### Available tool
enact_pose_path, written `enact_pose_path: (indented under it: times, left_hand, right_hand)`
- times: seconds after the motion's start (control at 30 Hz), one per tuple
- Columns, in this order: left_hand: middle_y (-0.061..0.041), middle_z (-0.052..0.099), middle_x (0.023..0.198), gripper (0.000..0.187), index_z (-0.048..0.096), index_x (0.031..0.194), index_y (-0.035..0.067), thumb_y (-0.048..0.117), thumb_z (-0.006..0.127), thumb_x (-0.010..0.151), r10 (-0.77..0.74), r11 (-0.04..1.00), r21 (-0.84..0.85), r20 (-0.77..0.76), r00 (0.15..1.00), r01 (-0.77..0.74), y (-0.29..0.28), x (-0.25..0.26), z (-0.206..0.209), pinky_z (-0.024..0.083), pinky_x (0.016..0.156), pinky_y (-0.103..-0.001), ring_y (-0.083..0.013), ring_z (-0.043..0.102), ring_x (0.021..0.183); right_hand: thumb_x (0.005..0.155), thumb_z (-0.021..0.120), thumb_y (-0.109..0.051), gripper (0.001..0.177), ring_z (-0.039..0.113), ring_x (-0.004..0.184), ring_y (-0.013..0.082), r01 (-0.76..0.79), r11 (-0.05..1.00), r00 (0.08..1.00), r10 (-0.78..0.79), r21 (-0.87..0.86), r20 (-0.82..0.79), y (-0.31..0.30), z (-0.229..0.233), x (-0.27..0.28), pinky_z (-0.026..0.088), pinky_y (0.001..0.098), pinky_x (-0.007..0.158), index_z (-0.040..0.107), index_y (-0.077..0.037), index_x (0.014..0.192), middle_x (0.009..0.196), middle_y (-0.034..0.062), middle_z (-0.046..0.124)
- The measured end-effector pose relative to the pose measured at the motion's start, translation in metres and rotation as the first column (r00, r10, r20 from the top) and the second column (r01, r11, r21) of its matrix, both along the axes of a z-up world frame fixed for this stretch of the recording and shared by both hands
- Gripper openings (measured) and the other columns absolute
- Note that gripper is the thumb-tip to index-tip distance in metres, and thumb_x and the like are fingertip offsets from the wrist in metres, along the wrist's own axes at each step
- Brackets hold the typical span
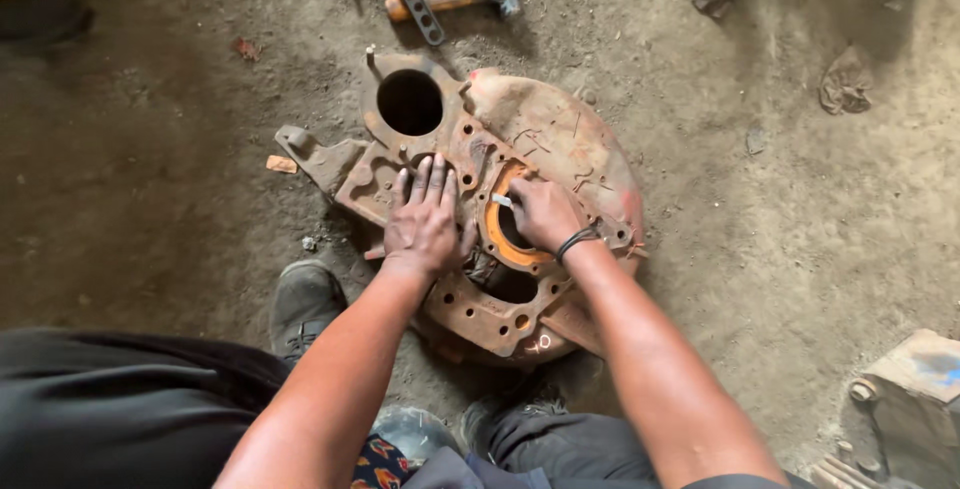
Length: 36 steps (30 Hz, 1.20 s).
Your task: The person scrubs the surface of a rusty engine cylinder head using a wire brush. They clean the edges and inside of the circular openings while sitting on the ground in a workshop.
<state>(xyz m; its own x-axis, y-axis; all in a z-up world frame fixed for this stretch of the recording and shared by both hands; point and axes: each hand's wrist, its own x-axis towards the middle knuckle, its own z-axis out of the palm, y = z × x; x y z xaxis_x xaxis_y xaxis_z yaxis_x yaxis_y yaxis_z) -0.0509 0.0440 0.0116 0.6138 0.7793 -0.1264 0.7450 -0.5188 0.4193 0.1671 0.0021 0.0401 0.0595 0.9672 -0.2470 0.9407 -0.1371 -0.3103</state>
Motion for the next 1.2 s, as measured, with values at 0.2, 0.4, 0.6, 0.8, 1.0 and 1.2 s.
enact_pose_path:
  times: [0.2, 0.4, 0.6, 0.8, 1.0, 1.2]
  left_hand:
    - [-0.020, 0.033, 0.162, 0.082, 0.042, 0.152, 0.000, 0.052, 0.050, 0.089, -0.008, 0.999, 0.050, -0.022, 1.000, 0.009, -0.001, 0.008, -0.002, 0.009, 0.123, -0.051, -0.0302, 0.026, 0.152]
    - [-0.018, 0.033, 0.163, 0.079, 0.043, 0.151, 0.002, 0.051, 0.048, 0.090, -0.007, 1.000, 0.019, -0.069, 0.998, 0.008, -0.002, 0.006, 0.002, 0.009, 0.124, -0.050, -0.0285, 0.026, 0.153]
    - [-0.019, 0.032, 0.163, 0.079, 0.043, 0.152, 0.001, 0.051, 0.047, 0.090, -0.019, 0.999, 0.031, -0.068, 0.997, 0.021, 0.003, 0.008, 0.003, 0.008, 0.123, -0.050, -0.0289, 0.026, 0.152]
    - [-0.019, 0.032, 0.163, 0.076, 0.043, 0.151, 0.001, 0.049, 0.046, 0.091, -0.019, 1.000, 0.003, -0.055, 0.998, 0.019, 0.001, 0.006, 0.001, 0.008, 0.123, -0.050, -0.0297, 0.026, 0.152]
    - [-0.020, 0.035, 0.162, 0.073, 0.045, 0.150, 0.000, 0.045, 0.047, 0.093, -0.006, 1.000, 0.021, 0.004, 1.000, 0.006, 0.000, 0.004, -0.004, 0.009, 0.124, -0.051, -0.0314, 0.027, 0.153]
    - [-0.021, 0.038, 0.161, 0.073, 0.046, 0.149, -0.001, 0.043, 0.048, 0.092, -0.001, 0.999, 0.033, 0.042, 0.999, 0.000, -0.006, 0.004, -0.009, 0.009, 0.124, -0.051, -0.0317, 0.028, 0.152]
  right_hand:
    - [0.088, 0.067, -0.024, 0.014, 0.068, 0.086, 0.0452, 0.135, 0.990, 0.971, -0.125, -0.037, 0.202, 0.026, 0.019, 0.009, 0.054, 0.0552, 0.074, 0.071, -0.014, 0.098, 0.088, 0.0222, 0.071]
    - [0.090, 0.066, -0.026, 0.016, 0.070, 0.086, 0.0423, 0.140, 0.974, 0.977, -0.107, -0.178, 0.186, 0.020, 0.035, -0.006, 0.055, 0.0547, 0.075, 0.076, -0.019, 0.100, 0.092, 0.0184, 0.073]
    - [0.088, 0.065, -0.022, 0.017, 0.071, 0.088, 0.0386, 0.144, 0.949, 0.959, -0.063, -0.281, 0.277, 0.034, 0.031, -0.010, 0.057, 0.0508, 0.076, 0.078, -0.020, 0.099, 0.092, 0.0164, 0.074]
    - [0.093, 0.062, -0.028, 0.017, 0.072, 0.083, 0.0381, 0.201, 0.919, 0.970, -0.138, -0.340, 0.199, 0.017, 0.035, -0.021, 0.056, 0.0519, 0.074, 0.075, -0.021, 0.100, 0.089, 0.0169, 0.074]
    - [0.094, 0.061, -0.026, 0.019, 0.070, 0.079, 0.0441, 0.133, 0.974, 0.978, -0.099, -0.182, 0.184, -0.005, 0.029, -0.028, 0.054, 0.0567, 0.071, 0.071, -0.010, 0.095, 0.083, 0.0235, 0.072]
    - [0.095, 0.052, -0.017, 0.017, 0.072, 0.071, 0.0406, 0.272, 0.953, 0.955, -0.251, -0.133, 0.161, -0.018, 0.010, -0.039, 0.057, 0.0531, 0.066, 0.066, -0.009, 0.094, 0.076, 0.0221, 0.070]
